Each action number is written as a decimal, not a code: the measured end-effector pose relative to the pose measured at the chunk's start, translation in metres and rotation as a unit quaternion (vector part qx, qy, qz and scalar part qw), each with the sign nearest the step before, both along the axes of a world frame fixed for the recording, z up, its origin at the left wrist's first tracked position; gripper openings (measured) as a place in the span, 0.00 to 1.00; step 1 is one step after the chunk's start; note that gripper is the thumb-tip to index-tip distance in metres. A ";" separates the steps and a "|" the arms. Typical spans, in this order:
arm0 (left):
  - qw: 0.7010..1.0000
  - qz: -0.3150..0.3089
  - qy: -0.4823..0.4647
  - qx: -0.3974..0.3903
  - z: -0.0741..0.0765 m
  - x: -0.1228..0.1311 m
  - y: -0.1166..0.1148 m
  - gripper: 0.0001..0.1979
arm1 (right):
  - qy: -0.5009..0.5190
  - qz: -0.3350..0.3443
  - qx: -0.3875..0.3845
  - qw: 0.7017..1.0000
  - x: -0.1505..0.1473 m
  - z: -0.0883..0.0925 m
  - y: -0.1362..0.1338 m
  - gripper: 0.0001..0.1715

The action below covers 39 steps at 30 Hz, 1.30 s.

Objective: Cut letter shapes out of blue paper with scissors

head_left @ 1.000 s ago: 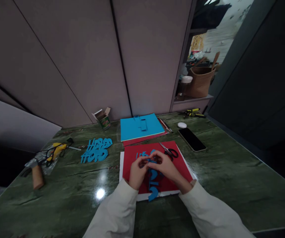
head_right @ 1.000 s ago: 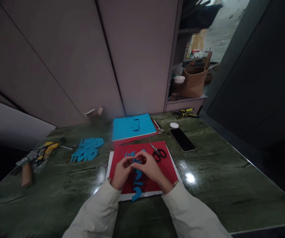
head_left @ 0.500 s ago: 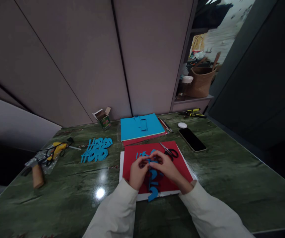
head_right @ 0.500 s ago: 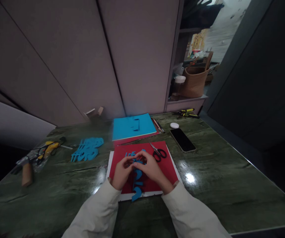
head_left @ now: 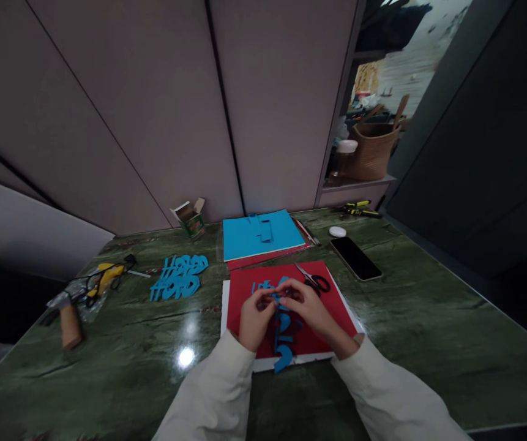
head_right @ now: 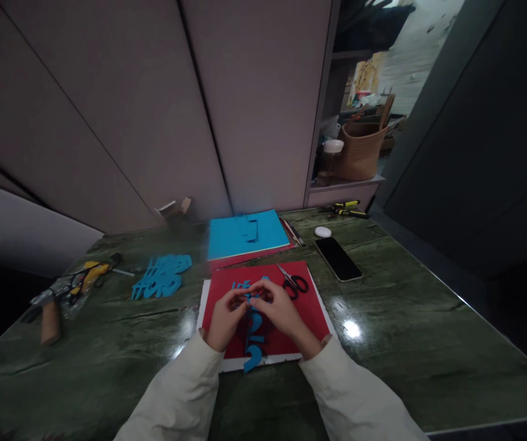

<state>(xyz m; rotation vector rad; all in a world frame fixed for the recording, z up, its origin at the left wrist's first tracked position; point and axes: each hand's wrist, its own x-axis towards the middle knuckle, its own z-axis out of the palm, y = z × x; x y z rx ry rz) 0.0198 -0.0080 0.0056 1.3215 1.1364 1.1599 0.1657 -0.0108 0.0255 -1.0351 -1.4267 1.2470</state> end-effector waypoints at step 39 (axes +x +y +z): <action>0.999 0.004 -0.022 -0.038 0.006 0.002 -0.002 0.15 | -0.082 -0.063 0.038 0.994 0.001 -0.009 0.007 0.07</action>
